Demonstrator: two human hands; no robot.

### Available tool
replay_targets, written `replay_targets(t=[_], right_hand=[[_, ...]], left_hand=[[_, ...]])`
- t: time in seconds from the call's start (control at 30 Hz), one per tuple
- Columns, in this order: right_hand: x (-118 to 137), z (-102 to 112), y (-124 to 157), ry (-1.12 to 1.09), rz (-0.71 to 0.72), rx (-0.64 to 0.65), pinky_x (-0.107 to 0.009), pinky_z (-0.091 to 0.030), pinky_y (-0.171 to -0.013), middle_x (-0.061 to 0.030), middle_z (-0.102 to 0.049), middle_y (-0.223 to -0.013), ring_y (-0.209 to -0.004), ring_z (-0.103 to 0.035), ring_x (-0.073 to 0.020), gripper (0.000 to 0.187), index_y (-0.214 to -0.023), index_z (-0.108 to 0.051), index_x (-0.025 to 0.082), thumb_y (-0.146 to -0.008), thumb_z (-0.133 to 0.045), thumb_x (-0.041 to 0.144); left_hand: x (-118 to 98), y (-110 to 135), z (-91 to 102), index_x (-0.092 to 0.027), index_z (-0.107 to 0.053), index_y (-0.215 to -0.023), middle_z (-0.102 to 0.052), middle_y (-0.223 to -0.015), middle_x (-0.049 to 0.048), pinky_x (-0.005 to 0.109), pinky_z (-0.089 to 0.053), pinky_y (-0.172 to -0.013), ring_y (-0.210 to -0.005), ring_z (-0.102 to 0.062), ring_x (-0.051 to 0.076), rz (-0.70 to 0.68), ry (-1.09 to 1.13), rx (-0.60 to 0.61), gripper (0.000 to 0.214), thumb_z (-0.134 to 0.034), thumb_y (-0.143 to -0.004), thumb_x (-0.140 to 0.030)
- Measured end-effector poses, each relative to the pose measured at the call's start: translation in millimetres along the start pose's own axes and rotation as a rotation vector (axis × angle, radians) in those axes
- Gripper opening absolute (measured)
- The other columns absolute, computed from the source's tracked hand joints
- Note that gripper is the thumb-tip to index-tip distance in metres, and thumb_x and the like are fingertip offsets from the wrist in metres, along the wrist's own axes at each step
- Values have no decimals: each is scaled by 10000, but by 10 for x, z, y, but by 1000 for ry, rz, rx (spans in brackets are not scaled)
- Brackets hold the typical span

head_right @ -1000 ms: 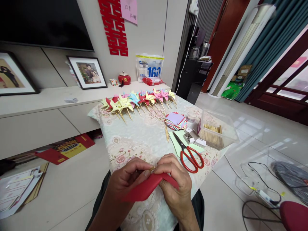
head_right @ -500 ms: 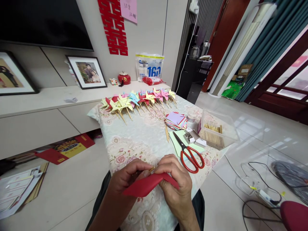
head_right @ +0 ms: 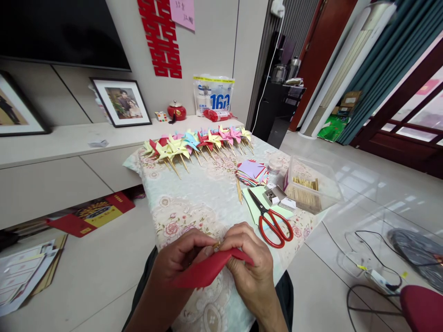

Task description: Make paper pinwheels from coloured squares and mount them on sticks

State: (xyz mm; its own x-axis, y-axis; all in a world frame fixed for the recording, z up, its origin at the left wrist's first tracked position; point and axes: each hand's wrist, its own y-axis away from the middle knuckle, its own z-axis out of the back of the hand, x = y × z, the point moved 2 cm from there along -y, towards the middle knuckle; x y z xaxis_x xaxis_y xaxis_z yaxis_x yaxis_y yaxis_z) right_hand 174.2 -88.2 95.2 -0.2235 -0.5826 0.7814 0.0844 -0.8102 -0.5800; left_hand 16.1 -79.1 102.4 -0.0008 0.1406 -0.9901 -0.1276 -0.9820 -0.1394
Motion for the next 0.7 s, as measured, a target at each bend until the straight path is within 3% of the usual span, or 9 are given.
replay_targets(t=[0.2,0.3,0.7], right_hand=[[-13,10,20,-39,-55,13,-306,-458,-742,-22,-605,-877,-842,-582,-184,98,-933,-651,238,-978,-609,314],[-26,8,20,-47,-46,2,-315,-455,-755,-25,-599,-876,-845,-574,-189,94,-930,-651,238,-977,-606,306],[-62,7,22,-66,-58,16,-313,-453,-754,-21,-604,-868,-840,-576,-192,73,-925,-658,251,-968,-615,291]], left_hand=[[-15,10,4,-211,-746,-787,-659,-717,27,263,-430,-601,-650,-592,154,-42,-98,28,155,-635,-878,-268],[-1,22,-6,-209,-742,-802,-649,-706,16,254,-424,-592,-639,-570,146,-31,-40,40,149,-631,-874,-277],[27,-24,-40,-173,-686,-769,-547,-617,-25,224,-376,-547,-552,-425,95,216,208,126,208,-633,-859,-353]])
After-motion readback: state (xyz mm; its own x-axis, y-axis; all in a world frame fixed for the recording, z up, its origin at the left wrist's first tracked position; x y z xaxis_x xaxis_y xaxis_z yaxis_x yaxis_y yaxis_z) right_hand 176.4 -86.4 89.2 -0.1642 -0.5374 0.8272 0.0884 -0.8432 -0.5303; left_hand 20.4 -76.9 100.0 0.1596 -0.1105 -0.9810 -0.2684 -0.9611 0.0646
